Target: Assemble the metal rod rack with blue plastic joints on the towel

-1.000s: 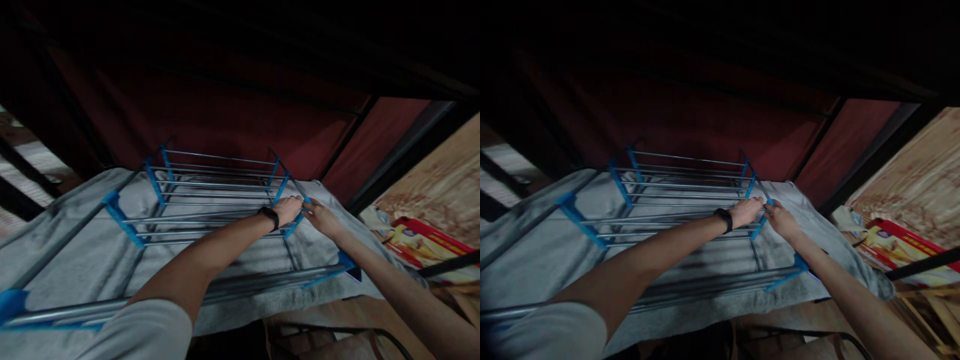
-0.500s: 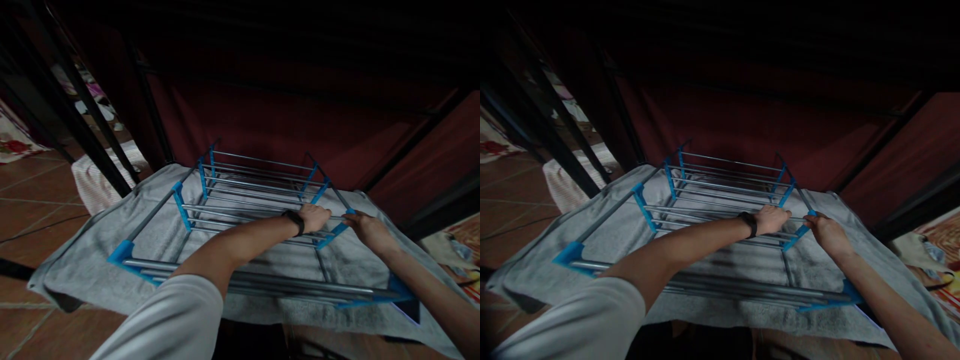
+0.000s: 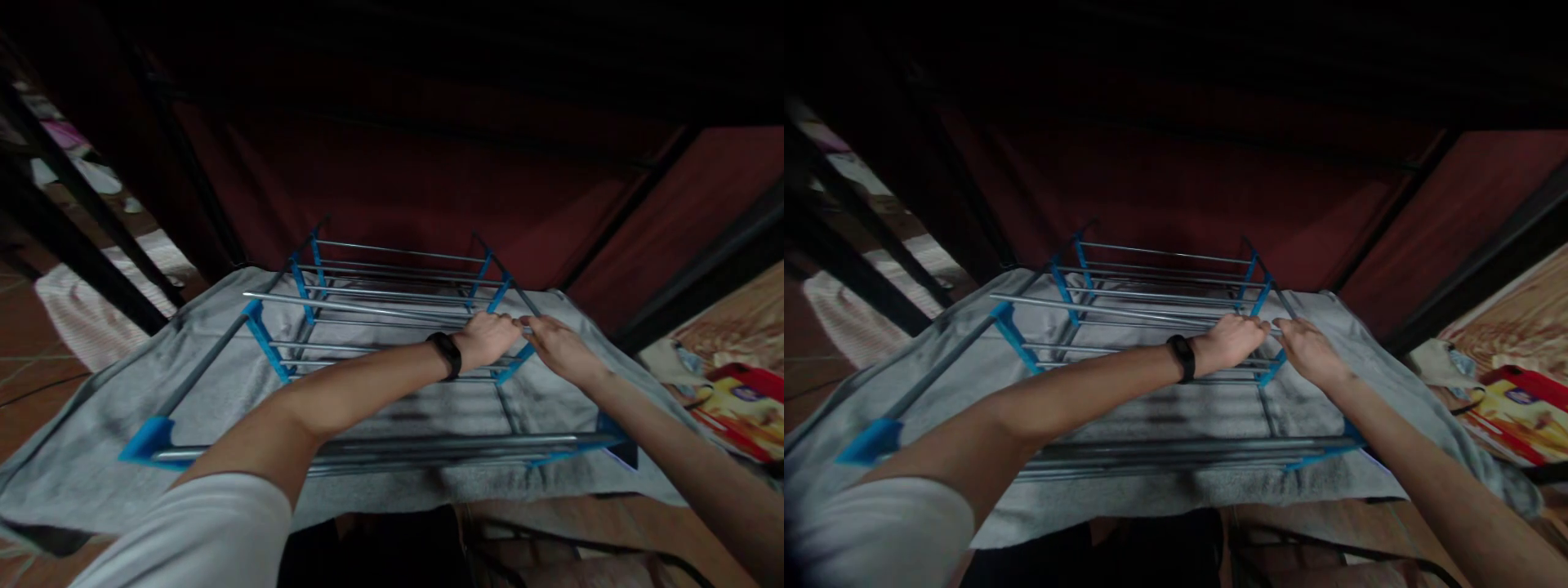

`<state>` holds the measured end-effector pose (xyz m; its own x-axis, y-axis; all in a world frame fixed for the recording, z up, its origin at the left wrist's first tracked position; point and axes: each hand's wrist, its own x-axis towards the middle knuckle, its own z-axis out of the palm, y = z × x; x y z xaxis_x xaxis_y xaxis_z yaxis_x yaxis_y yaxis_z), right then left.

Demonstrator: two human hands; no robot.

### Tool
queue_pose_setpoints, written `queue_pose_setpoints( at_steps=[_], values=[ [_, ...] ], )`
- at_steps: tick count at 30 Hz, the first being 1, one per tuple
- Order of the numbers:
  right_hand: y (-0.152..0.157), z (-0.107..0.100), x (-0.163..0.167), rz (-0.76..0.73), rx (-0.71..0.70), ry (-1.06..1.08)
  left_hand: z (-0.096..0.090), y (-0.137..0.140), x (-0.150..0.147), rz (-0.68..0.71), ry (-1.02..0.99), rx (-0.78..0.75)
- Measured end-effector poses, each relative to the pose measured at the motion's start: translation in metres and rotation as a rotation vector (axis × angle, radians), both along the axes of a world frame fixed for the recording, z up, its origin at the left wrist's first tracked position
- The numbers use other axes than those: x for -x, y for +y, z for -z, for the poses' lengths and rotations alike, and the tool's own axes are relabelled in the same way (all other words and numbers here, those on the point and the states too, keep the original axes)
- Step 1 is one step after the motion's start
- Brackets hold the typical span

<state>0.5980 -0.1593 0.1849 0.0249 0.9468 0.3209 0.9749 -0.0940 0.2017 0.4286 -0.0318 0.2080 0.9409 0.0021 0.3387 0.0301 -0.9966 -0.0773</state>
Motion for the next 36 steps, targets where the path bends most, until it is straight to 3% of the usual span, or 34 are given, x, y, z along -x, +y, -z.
queue_pose_setpoints(
  at_steps=[3, 5, 8, 10, 13, 16, 19, 25, 36],
  values=[
    [0.004, -0.009, 0.004, 0.113, -0.007, 0.128, -0.020, 0.000, 0.010, 0.054, -0.119, -0.134],
    [0.003, -0.015, 0.001, 0.240, -0.066, 0.185, -0.030, 0.001, 0.020, 0.204, -0.235, -0.263],
    [-0.003, -0.024, -0.008, 0.395, -0.155, 0.240, -0.027, 0.008, 0.036, 0.396, -0.235, -0.361],
    [-0.008, -0.028, -0.013, 0.449, -0.178, 0.257, -0.008, 0.015, 0.040, 0.329, -0.141, -0.298],
    [-0.012, -0.028, -0.010, 0.486, -0.108, 0.316, 0.032, 0.027, 0.033, 0.143, 0.010, -0.058],
    [-0.012, -0.021, 0.000, 0.532, 0.001, 0.346, 0.069, 0.032, 0.011, 0.057, 0.132, 0.261],
    [-0.008, -0.015, 0.004, 0.595, 0.028, 0.333, 0.089, 0.028, -0.018, 0.031, 0.203, 0.493],
    [-0.005, -0.011, -0.001, 0.593, -0.008, 0.514, 0.100, 0.014, -0.064, 0.077, 0.212, 0.615],
    [-0.004, -0.011, 0.005, 0.564, -0.032, 0.441, 0.082, 0.012, -0.068, -0.015, 0.206, 0.616]
  ],
)
